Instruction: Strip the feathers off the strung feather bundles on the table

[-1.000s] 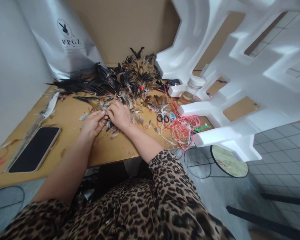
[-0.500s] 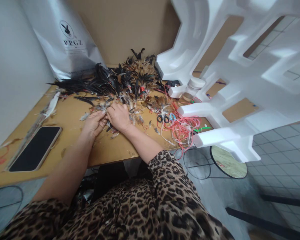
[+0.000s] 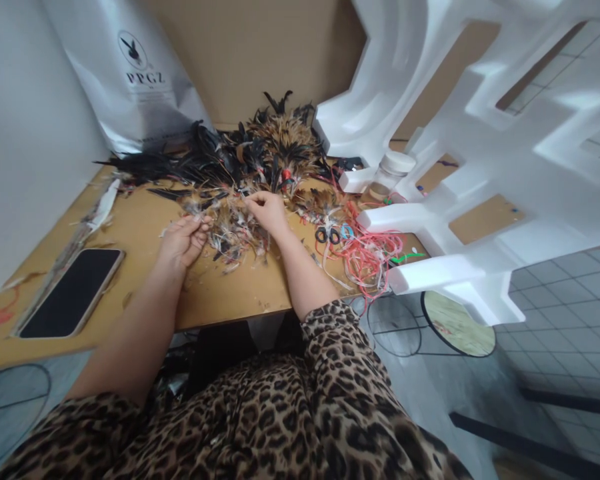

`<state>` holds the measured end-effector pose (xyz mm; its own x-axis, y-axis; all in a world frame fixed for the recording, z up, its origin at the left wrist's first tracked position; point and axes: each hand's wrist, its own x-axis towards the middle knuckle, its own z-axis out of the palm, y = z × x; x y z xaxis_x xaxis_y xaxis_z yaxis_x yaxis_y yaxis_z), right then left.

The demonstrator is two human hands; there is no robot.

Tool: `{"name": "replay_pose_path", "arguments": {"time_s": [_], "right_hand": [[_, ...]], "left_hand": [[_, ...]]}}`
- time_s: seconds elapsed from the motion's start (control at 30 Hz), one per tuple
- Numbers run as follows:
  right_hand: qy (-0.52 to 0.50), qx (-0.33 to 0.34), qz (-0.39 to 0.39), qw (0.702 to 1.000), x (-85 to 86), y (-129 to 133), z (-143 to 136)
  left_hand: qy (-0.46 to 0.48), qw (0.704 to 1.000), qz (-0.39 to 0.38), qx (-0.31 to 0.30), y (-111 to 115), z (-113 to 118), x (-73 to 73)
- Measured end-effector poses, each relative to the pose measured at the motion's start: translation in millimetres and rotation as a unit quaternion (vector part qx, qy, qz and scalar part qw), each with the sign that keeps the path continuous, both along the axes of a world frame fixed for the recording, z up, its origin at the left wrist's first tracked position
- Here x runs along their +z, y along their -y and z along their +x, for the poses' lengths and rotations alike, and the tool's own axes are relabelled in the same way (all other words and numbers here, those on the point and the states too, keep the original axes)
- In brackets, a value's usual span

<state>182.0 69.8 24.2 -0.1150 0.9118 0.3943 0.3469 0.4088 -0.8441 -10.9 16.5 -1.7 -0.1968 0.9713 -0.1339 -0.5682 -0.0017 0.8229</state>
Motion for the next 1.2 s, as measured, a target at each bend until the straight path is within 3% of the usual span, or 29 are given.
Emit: {"name": "replay_pose_path", "arguments": {"time_s": [0.13,0.3,0.5,0.6,0.7,0.77,0.83,1.0,1.1,1.2], "right_hand": [[0.026,0.051,-0.053,0.997,-3.8,-1,0],[0.160,0.043,-0.020,0.986,-11.1,9,-20],[0.377,-0.032,0.023,0.925,-5.5,24,-51],[0.429,-0.040,0.006,0.903,-5.3,24,-58],[0.341,0.008,-0.027,0.940,-5.0,20,-51],[0.190,0.057,-0.051,0.979,-4.3,17,-41],[0.032,0.094,-0.106,0.989,-3.8,14,-31],[-0.219,0.157,-0.268,0.925,-3.5,10,-20],[-0.272,0.162,-0.296,0.901,-3.9,10,-23],[-0.268,0.156,-0.280,0.909,-7.0,12,-28]], "left_hand": [[-0.004,1.000,-0.003,0.001,-1,-1,-1.1],[-0.017,1.000,-0.001,0.006,-1,1,-1.8],[-0.030,1.000,-0.004,0.004,-1,2,-3.1],[-0.029,1.000,0.001,-0.001,-1,2,-3.7],[-0.026,1.000,0.004,-0.004,-1,2,-3.8],[-0.027,1.000,0.005,-0.012,-1,3,-3.7],[-0.030,0.999,0.003,-0.022,0,4,-3.7],[-0.034,0.999,-0.004,-0.042,1,5,-3.5],[-0.036,0.998,-0.002,-0.058,3,6,-1.8],[-0.043,0.996,-0.001,-0.074,5,7,0.4]]}}
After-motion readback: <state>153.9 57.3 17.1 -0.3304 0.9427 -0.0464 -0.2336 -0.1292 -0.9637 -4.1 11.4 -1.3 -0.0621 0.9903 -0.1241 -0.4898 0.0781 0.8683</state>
